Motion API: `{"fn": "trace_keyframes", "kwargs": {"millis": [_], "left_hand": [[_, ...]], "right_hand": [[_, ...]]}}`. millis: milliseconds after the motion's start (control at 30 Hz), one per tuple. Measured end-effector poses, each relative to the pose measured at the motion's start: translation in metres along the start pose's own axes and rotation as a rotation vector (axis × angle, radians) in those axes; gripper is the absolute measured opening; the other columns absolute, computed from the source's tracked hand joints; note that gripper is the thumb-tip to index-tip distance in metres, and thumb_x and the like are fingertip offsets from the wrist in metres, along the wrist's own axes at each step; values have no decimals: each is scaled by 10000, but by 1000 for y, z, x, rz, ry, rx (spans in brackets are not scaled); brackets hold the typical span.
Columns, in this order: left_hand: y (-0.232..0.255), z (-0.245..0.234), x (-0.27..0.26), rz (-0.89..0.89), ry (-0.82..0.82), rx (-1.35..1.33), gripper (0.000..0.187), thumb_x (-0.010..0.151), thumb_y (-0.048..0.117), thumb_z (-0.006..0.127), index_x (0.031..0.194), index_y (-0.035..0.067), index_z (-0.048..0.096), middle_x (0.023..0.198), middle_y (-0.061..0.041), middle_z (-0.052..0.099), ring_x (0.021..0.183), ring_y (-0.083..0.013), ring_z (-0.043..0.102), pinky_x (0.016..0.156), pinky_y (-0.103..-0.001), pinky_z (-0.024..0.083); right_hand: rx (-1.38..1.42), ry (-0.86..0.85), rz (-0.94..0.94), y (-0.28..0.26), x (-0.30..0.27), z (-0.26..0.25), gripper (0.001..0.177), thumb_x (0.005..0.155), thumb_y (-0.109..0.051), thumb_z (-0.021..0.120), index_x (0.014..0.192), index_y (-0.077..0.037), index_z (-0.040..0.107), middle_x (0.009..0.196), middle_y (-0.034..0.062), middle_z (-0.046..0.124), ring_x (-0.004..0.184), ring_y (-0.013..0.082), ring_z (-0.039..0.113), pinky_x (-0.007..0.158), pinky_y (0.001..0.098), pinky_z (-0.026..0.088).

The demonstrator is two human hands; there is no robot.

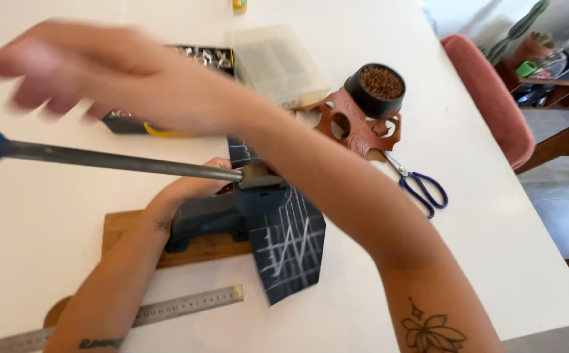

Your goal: Marking leather with a ruler and chalk and using a manual press to punch holes.

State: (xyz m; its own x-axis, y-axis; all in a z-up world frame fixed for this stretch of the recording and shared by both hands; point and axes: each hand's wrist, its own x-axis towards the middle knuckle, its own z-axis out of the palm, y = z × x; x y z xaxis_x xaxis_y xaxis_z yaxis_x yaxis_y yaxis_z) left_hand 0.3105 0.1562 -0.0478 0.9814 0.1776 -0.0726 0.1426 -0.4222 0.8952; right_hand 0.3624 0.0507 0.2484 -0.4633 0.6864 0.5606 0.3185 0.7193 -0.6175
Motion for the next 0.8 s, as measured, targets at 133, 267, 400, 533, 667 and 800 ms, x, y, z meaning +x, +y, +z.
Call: {"fn": "trace_keyframes", "kwargs": {"millis": [133, 267, 400, 533, 667, 800], "left_hand": [[54, -1, -17, -237, 81, -49, 474, 1029, 397, 551, 677, 95, 649, 628, -25, 577, 594, -113, 474, 658, -300, 402], [42, -6, -10, -311, 86, -256, 342, 986, 264, 606, 1263, 115, 741, 1357, 38, 704, 1261, -110, 604, 1084, -292, 426], [55, -7, -21, -163, 46, -334, 448, 1036, 497, 568, 755, 238, 335, 724, 104, 297, 615, -38, 284, 553, -247, 247], [51, -5, -19, -69, -7, -426, 381, 1041, 476, 549, 796, 203, 448, 732, 89, 426, 624, -32, 388, 575, -216, 325], [45, -7, -12, 126, -94, -550, 310, 1069, 378, 502, 999, 115, 651, 859, 18, 689, 659, -65, 620, 558, -206, 489], [33, -3, -5, 75, -62, -629, 287, 1066, 387, 521, 953, 142, 618, 820, 41, 647, 651, -49, 581, 561, -205, 470]], "right_hand": [[351, -205, -22, -24, 43, 28, 241, 1174, -412, 627, 1390, -320, 571, 1317, -69, 686, 1172, 110, 735, 975, 299, 656], [202, -88, -190, -55, 79, 28, 217, 1063, -434, 632, 1179, -278, 534, 1128, -74, 548, 1015, 128, 541, 978, 265, 438], [5, 50, -235, -78, 63, -27, 111, 1133, -351, 547, 1183, -267, 599, 1148, -80, 628, 1057, 97, 639, 968, 255, 542], [260, 925, 349, -116, 0, -81, 307, 708, -301, 697, 600, -124, 470, 527, -3, 382, 399, 92, 282, 365, 256, 142], [200, 1176, -94, -131, -74, -104, 113, 950, -210, 555, 908, -144, 636, 778, 6, 461, 558, 112, 395, 370, 255, 196], [206, 1473, 139, -134, -123, -104, 205, 960, -273, 554, 975, -119, 689, 812, 23, 585, 663, 159, 579, 548, 279, 472]]}}
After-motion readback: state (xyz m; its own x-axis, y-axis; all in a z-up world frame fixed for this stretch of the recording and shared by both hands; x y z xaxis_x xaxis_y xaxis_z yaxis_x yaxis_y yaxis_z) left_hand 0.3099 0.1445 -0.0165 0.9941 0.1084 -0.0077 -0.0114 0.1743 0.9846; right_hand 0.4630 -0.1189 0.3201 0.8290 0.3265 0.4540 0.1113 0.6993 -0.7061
